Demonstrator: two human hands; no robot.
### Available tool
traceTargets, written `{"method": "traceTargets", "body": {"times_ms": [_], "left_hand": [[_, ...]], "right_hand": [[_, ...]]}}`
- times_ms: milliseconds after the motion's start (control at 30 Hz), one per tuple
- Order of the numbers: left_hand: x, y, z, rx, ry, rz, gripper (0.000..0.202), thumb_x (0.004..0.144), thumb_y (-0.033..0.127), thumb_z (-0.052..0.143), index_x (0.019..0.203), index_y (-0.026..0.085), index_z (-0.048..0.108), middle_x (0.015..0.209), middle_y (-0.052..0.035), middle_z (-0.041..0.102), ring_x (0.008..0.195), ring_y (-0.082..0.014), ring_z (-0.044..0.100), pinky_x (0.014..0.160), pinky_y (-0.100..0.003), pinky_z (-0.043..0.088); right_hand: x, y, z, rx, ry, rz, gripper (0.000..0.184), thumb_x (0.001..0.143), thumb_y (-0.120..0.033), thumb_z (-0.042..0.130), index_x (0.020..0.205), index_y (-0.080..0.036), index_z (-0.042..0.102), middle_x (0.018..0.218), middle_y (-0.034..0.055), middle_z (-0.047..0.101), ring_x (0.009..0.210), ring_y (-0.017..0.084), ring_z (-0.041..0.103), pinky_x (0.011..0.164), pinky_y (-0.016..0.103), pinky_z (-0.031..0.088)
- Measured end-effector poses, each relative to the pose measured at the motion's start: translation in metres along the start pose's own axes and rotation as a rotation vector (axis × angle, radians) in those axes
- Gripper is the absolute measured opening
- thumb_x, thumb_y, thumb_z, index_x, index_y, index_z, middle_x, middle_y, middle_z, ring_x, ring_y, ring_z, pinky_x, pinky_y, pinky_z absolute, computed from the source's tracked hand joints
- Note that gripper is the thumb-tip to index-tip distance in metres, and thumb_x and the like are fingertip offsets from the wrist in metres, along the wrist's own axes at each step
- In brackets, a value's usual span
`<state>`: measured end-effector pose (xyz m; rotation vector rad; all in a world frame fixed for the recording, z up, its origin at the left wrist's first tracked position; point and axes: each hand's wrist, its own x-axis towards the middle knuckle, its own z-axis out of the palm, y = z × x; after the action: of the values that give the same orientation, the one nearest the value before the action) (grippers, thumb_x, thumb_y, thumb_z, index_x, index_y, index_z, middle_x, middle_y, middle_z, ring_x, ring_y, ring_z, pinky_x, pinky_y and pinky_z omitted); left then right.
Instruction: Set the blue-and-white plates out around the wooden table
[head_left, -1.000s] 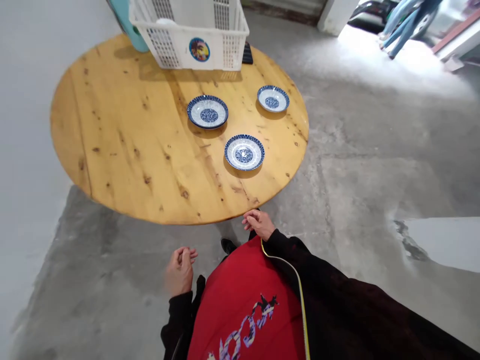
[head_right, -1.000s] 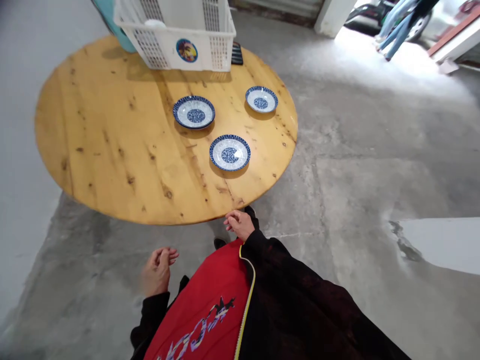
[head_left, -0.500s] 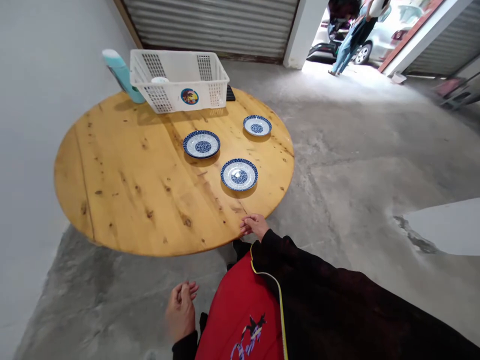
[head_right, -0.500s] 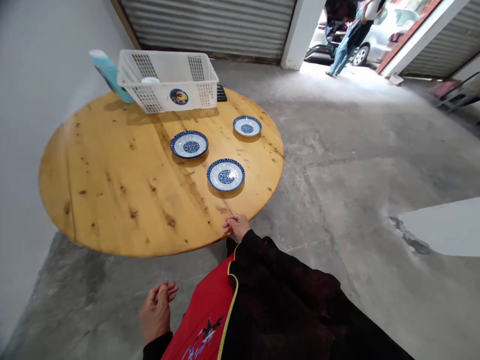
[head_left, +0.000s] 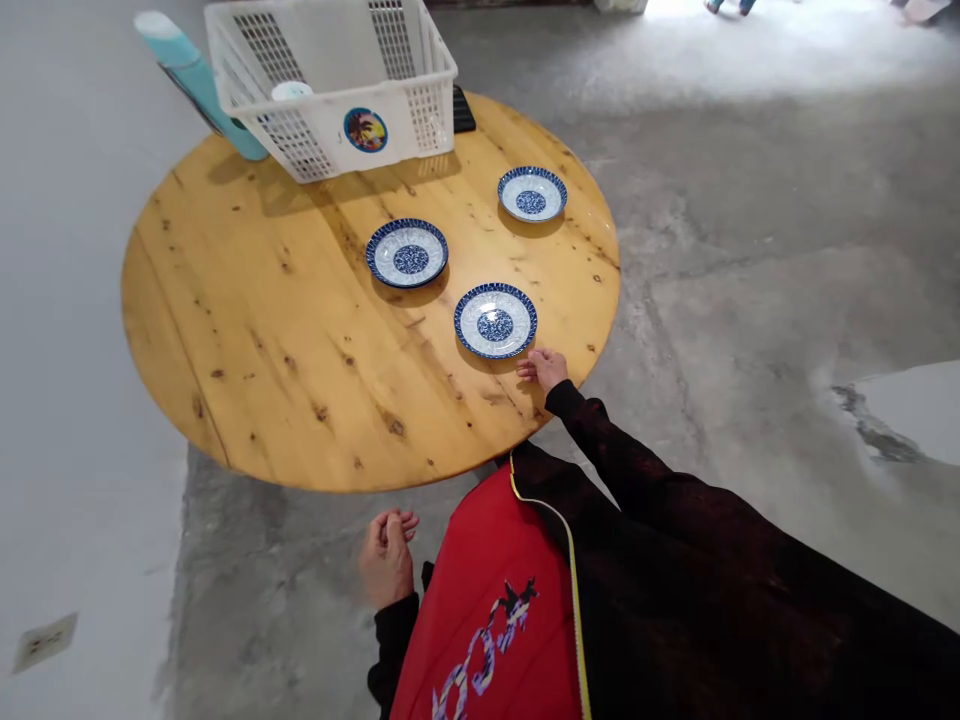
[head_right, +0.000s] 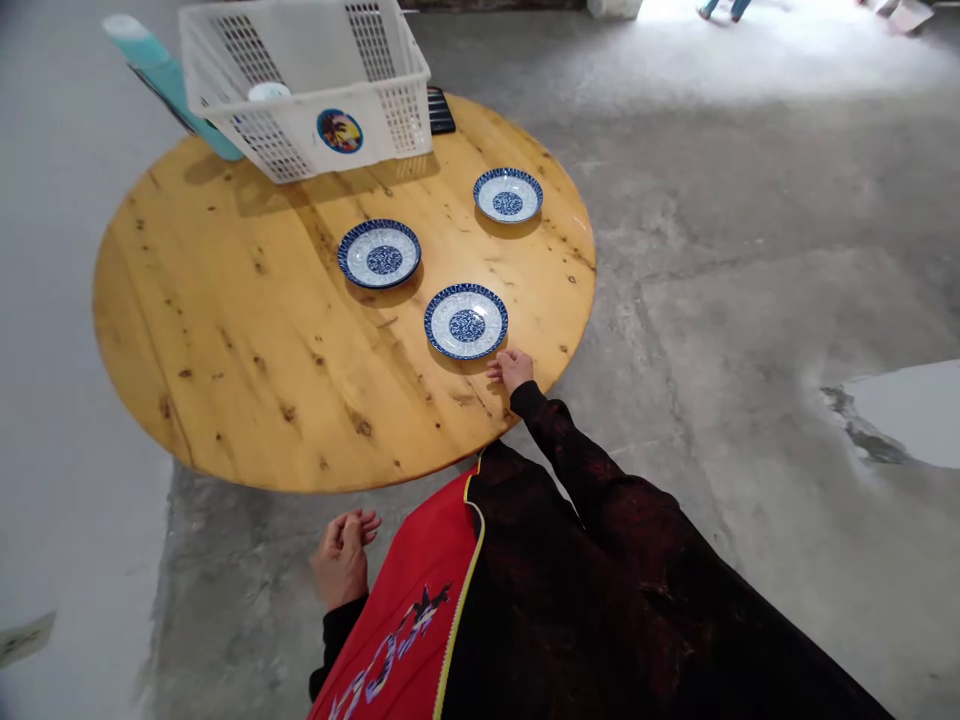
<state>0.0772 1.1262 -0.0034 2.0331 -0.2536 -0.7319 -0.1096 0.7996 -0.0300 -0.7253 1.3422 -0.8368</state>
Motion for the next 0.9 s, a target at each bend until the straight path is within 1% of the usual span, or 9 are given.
{"method": "traceTargets", "body": {"times_ms": [133,233,467,600,733,900], "left_hand": [[0.007,0.005,-0.001,0.004,0.005,-0.013,0.027,0.079,0.043,0.054,0.087,0.018,0.059,0.079,-0.0051,0.07,0.072,-0.0193,0.071,0.064,-0.031,0.057],[0.012,0.005,-0.004,-0.002,0.016,-0.022,0.026,0.079,0.042,0.054,0.088,0.018,0.059,0.08,-0.005,0.07,0.072,-0.0188,0.071,0.064,-0.03,0.057],[0.016,0.001,-0.004,-0.035,0.027,-0.05,0.025,0.079,0.041,0.055,0.088,0.018,0.06,0.079,-0.0049,0.07,0.071,-0.0184,0.071,0.063,-0.03,0.057],[0.016,0.002,-0.002,-0.03,0.03,-0.046,0.026,0.079,0.042,0.056,0.087,0.018,0.06,0.079,-0.0051,0.07,0.071,-0.0191,0.071,0.062,-0.03,0.057],[0.018,0.004,0.0,-0.033,0.031,-0.04,0.028,0.079,0.044,0.056,0.086,0.017,0.06,0.078,-0.0051,0.07,0.071,-0.0189,0.071,0.062,-0.029,0.056],[0.02,0.004,0.005,-0.051,0.043,-0.058,0.03,0.078,0.045,0.056,0.086,0.016,0.06,0.078,-0.0048,0.069,0.07,-0.0177,0.069,0.062,-0.028,0.054]], "right_hand": [[0.015,-0.005,0.01,-0.05,0.043,-0.019,0.015,0.087,-0.023,0.058,0.077,-0.018,0.048,0.055,-0.0016,0.061,0.04,0.009,0.058,0.036,0.015,0.045],[0.023,-0.007,0.016,-0.082,0.058,-0.035,0.015,0.089,-0.02,0.054,0.074,-0.017,0.049,0.053,-0.0005,0.06,0.039,0.01,0.057,0.037,0.017,0.047],[0.034,-0.005,0.02,-0.113,0.074,-0.078,0.01,0.08,-0.014,0.056,0.071,-0.017,0.052,0.054,-0.0017,0.06,0.04,0.011,0.058,0.037,0.018,0.049],[0.036,-0.004,0.021,-0.119,0.083,-0.102,0.007,0.075,-0.011,0.054,0.07,-0.016,0.053,0.052,-0.0018,0.059,0.039,0.011,0.057,0.037,0.019,0.048],[0.035,-0.005,0.023,-0.117,0.09,-0.113,0.006,0.073,-0.011,0.051,0.07,-0.016,0.053,0.048,-0.0027,0.057,0.038,0.012,0.056,0.037,0.02,0.048],[0.035,-0.005,0.023,-0.114,0.089,-0.118,0.005,0.069,-0.012,0.051,0.069,-0.017,0.053,0.047,-0.0035,0.056,0.041,0.014,0.058,0.04,0.021,0.049]]}}
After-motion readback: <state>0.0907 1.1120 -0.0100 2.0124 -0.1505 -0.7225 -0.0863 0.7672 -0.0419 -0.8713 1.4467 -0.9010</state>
